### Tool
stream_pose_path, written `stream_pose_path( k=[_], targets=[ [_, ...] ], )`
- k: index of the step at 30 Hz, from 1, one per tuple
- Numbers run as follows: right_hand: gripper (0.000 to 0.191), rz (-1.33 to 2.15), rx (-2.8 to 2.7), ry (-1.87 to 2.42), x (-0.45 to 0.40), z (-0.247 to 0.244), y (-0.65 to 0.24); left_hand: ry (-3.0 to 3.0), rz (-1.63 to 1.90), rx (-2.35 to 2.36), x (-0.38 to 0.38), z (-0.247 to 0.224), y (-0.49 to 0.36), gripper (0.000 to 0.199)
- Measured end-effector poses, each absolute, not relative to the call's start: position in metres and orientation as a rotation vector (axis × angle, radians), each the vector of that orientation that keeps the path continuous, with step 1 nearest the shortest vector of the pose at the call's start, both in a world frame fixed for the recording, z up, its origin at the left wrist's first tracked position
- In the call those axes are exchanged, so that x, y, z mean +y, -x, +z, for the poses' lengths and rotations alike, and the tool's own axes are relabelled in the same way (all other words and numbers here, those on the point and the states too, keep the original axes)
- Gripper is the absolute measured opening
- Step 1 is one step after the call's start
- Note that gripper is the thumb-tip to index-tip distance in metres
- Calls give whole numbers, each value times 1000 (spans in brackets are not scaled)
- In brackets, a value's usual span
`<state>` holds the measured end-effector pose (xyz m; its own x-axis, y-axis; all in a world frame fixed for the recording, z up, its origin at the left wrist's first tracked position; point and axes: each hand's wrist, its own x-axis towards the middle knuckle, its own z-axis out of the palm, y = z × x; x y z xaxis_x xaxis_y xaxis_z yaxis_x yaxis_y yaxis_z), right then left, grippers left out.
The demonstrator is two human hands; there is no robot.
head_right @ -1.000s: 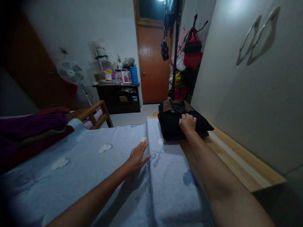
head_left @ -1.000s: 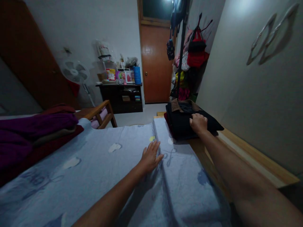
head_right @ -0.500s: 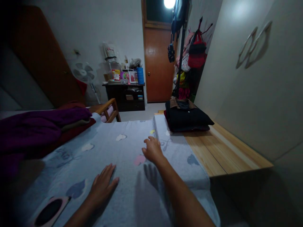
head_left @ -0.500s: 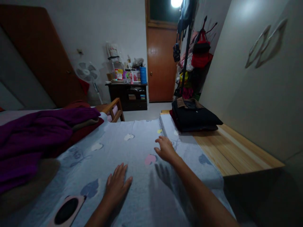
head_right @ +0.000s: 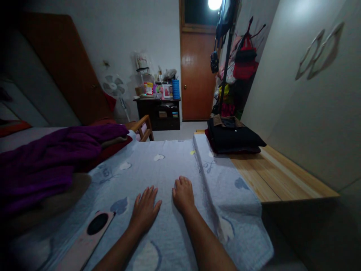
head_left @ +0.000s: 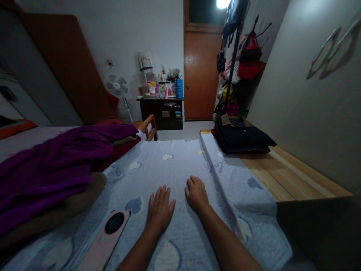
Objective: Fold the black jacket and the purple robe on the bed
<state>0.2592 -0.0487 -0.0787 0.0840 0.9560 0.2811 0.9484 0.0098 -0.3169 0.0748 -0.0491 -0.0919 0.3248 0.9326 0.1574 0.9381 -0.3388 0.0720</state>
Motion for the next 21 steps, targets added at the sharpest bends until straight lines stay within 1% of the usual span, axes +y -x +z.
stream_pose_path(
  k=[12, 21],
  targets=[
    [32, 32, -1861, 1922, -52, -74, -258, 2572, -375, -1812, -54, -89, -74, 52],
    [33, 53, -1876, 1935, -52, -72, -258, 2578, -393, -1806, -54, -91, -73, 51]
  ],
)
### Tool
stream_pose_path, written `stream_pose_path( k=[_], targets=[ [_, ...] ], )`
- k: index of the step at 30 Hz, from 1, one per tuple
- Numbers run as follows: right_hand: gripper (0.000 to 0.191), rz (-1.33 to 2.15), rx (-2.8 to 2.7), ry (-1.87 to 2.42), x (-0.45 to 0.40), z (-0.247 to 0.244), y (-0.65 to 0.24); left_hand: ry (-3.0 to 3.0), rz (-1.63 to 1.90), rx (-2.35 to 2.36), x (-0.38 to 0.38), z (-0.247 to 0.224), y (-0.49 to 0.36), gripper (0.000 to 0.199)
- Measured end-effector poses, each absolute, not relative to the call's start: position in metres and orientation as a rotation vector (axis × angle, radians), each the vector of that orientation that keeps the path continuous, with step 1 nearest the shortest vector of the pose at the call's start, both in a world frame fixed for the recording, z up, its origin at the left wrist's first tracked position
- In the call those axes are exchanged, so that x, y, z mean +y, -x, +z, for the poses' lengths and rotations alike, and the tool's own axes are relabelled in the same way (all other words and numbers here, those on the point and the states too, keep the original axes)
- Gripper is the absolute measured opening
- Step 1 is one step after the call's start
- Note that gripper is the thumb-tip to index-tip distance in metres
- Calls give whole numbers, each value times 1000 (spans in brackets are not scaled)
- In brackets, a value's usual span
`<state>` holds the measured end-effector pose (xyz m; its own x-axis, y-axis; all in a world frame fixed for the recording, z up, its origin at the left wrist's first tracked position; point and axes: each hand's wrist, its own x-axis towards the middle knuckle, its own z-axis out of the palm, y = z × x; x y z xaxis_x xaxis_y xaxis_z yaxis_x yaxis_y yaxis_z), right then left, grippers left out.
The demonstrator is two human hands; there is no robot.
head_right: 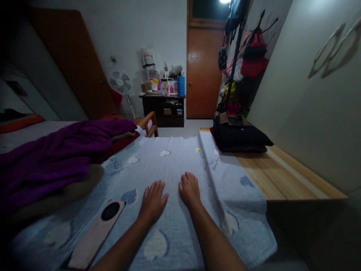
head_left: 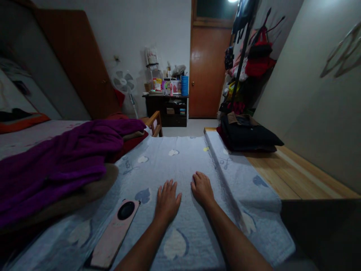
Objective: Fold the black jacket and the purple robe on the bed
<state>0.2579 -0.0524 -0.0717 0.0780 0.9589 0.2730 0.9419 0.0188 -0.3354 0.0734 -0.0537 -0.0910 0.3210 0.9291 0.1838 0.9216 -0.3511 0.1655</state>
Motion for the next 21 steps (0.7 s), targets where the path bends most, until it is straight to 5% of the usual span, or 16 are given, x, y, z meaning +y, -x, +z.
stream_pose_path(
  k=[21],
  targets=[
    [36, -43, -1935, 1932, -46, -86, -264, -2325, 559, 1638, -58, -80, -67, 44]
  ],
)
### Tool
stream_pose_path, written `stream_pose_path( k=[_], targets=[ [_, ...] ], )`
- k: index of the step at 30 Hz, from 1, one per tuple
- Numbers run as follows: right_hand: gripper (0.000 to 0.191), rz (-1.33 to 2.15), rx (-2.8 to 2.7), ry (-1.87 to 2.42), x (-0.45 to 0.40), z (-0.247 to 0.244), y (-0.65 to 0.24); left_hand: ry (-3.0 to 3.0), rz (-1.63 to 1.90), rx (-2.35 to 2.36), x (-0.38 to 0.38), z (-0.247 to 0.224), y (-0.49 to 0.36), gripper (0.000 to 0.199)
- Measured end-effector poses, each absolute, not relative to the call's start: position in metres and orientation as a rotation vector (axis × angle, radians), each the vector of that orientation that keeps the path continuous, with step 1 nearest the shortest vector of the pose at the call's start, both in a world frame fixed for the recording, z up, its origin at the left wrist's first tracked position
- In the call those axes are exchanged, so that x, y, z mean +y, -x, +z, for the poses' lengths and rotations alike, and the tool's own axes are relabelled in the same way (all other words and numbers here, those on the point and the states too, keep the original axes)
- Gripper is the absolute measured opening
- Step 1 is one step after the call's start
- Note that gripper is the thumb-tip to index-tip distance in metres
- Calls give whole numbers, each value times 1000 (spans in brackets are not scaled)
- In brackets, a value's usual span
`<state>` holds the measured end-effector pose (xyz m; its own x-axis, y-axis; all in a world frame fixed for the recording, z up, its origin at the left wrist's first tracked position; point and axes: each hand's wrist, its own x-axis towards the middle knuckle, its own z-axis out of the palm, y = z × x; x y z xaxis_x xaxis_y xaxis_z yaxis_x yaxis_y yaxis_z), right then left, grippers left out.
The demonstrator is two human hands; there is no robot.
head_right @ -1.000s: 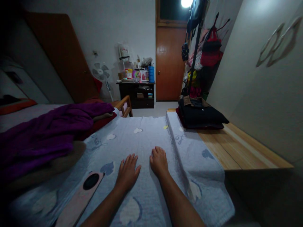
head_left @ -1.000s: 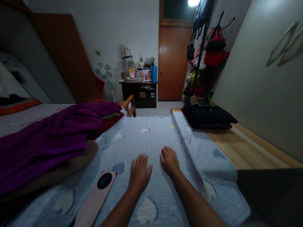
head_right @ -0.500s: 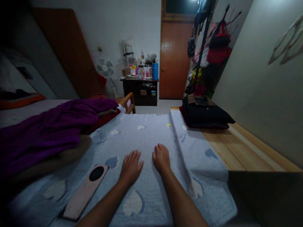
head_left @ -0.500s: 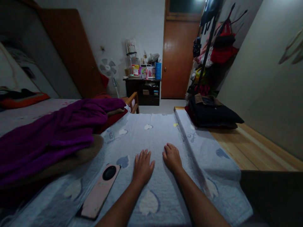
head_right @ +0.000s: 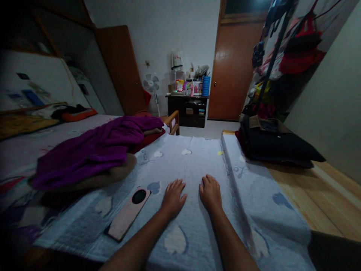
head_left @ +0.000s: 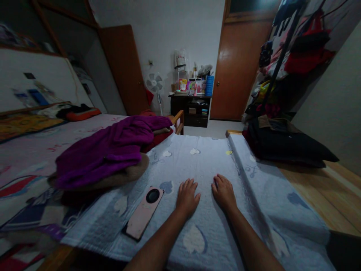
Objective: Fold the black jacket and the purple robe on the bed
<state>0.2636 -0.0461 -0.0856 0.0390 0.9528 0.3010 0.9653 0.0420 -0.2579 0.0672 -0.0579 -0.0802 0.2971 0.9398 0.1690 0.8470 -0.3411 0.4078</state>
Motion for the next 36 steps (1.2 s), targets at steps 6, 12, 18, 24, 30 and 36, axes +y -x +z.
stream_pose_path(
  k=[6, 12, 18, 24, 30, 36],
  targets=[
    [36, -84, -1966, 1898, -44, -90, -267, -2262, 790, 1730, -52, -33, -24, 39],
    [34, -102, -1976, 1885, -43, -93, -269, -2305, 1022, 2323, -56, 36, 35, 38],
    [34, -102, -1981, 1862, -42, -95, -271, -2122, 1043, 2651, -45, 60, 79, 42],
    [35, -95, -1985, 1875, -41, -93, -270, -2104, 959, 2659, -31, 65, 104, 54],
    [34, -84, -1974, 1883, -43, -92, -269, -2029, 1066, 2763, -24, 69, 118, 32],
    [33, -109, -1962, 1843, -42, -96, -270, -2169, 1239, 2620, -15, 83, 111, 29]
  ],
)
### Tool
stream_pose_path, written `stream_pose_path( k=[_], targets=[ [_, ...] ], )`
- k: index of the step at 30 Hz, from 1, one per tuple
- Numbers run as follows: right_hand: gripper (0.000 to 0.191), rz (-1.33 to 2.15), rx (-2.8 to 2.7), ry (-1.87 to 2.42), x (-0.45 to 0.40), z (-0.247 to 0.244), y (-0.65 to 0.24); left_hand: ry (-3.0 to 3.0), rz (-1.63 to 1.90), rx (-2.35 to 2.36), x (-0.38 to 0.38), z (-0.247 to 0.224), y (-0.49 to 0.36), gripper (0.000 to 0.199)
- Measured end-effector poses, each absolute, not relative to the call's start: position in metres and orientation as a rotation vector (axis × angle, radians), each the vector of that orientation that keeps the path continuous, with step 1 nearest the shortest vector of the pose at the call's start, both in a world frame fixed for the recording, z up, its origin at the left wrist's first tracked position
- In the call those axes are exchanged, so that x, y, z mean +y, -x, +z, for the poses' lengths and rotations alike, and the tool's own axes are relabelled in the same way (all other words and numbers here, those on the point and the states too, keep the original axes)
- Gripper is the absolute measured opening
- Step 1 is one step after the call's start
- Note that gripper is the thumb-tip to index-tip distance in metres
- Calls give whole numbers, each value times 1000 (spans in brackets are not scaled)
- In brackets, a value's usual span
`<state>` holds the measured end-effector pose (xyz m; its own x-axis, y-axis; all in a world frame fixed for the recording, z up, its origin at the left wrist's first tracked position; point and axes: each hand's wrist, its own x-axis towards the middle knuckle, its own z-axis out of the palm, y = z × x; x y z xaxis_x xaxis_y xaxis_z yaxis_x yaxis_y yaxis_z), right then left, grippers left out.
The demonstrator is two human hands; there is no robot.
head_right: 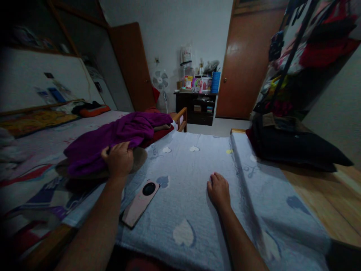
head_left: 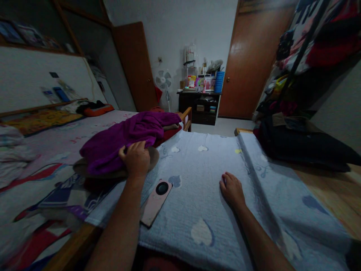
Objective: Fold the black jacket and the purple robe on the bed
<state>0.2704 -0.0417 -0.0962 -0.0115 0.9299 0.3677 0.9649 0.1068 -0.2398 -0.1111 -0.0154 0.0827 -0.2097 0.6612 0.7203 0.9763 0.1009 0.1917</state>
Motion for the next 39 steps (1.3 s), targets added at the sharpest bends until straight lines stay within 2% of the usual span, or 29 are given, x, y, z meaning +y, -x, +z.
stream_pose_path(
  k=[7, 20, 30, 34, 39],
  targets=[
    [33, -138, -1941, 1801, -39, -102, -272, 1735, -936, -1756, -14, 104, 67, 24],
    [33, -106, -1925, 1813, -38, -103, -272, 2159, -746, -1633, -60, 71, -11, 16],
    [34, -56, -1898, 1763, -38, -103, -272, 2397, -847, -1582, -79, 59, -64, 8],
    [43, 45, -1860, 1624, -40, -102, -272, 2473, -884, -1556, -88, 60, -81, 8],
    [58, 397, -1767, 1365, -46, -87, -269, 2571, -850, -1541, -92, 42, -99, 6]
  ],
)
